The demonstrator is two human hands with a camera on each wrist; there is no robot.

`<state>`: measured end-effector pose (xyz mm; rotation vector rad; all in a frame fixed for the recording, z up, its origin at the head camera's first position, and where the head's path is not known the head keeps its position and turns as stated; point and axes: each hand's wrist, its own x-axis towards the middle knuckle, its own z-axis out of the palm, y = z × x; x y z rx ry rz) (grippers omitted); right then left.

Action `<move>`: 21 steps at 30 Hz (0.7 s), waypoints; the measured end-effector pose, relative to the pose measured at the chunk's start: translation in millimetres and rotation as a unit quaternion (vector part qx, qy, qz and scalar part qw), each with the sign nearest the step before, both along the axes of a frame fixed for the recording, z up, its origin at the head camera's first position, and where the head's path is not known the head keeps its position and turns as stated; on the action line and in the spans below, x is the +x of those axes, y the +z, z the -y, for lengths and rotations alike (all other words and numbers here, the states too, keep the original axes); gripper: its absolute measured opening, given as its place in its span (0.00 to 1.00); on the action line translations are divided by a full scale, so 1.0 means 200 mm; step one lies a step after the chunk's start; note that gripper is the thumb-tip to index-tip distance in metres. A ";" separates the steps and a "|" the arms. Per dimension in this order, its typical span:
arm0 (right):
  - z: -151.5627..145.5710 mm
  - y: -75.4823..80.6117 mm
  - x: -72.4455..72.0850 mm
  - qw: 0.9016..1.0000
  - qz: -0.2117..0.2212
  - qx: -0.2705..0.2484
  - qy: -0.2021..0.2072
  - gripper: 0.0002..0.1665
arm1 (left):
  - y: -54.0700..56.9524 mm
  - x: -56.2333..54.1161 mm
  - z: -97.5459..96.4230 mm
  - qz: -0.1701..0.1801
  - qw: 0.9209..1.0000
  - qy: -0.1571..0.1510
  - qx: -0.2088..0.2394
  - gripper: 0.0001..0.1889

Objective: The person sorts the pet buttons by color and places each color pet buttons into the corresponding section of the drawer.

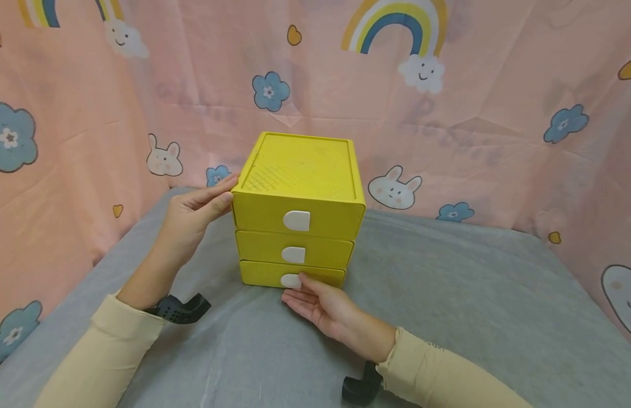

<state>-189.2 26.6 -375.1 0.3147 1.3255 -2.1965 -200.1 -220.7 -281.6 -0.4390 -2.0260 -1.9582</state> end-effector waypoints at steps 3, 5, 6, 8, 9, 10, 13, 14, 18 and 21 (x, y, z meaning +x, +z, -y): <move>0.00 0.00 0.00 1.000 -0.006 0.005 0.000 0.20 | 0.00 0.00 0.00 0.002 1.000 0.001 0.002 0.22; 0.00 0.00 0.00 1.000 -0.006 0.009 0.000 0.20 | 0.00 0.00 0.00 0.004 1.000 0.001 0.002 0.22; 0.00 0.00 0.00 1.000 -0.006 0.012 0.001 0.21 | 0.00 0.00 0.00 0.005 1.000 0.002 0.002 0.22; -0.01 0.00 0.00 1.000 -0.009 0.018 0.006 0.23 | 0.00 0.00 0.00 0.007 1.000 0.003 0.000 0.22; -0.03 0.00 0.00 1.000 -0.014 0.024 0.009 0.24 | 0.00 0.00 0.00 0.008 1.000 0.003 -0.002 0.22; -0.04 -0.01 0.01 0.999 -0.019 0.029 0.011 0.26 | 0.00 0.00 0.00 0.009 1.000 0.004 -0.003 0.22; -0.10 0.00 0.01 0.998 -0.037 0.045 0.015 0.28 | 0.00 0.00 -0.01 0.012 1.000 0.005 -0.005 0.23; -0.13 0.00 0.01 0.998 -0.042 0.052 0.016 0.28 | 0.00 0.00 -0.01 0.011 1.000 0.004 -0.005 0.23; -0.25 0.03 0.00 0.996 -0.055 0.067 0.022 0.27 | -0.01 -0.01 0.00 0.004 1.000 0.002 -0.002 0.22; -0.35 0.05 -0.01 0.993 -0.062 0.089 0.033 0.30 | -0.01 -0.01 0.00 0.001 1.000 0.002 -0.001 0.22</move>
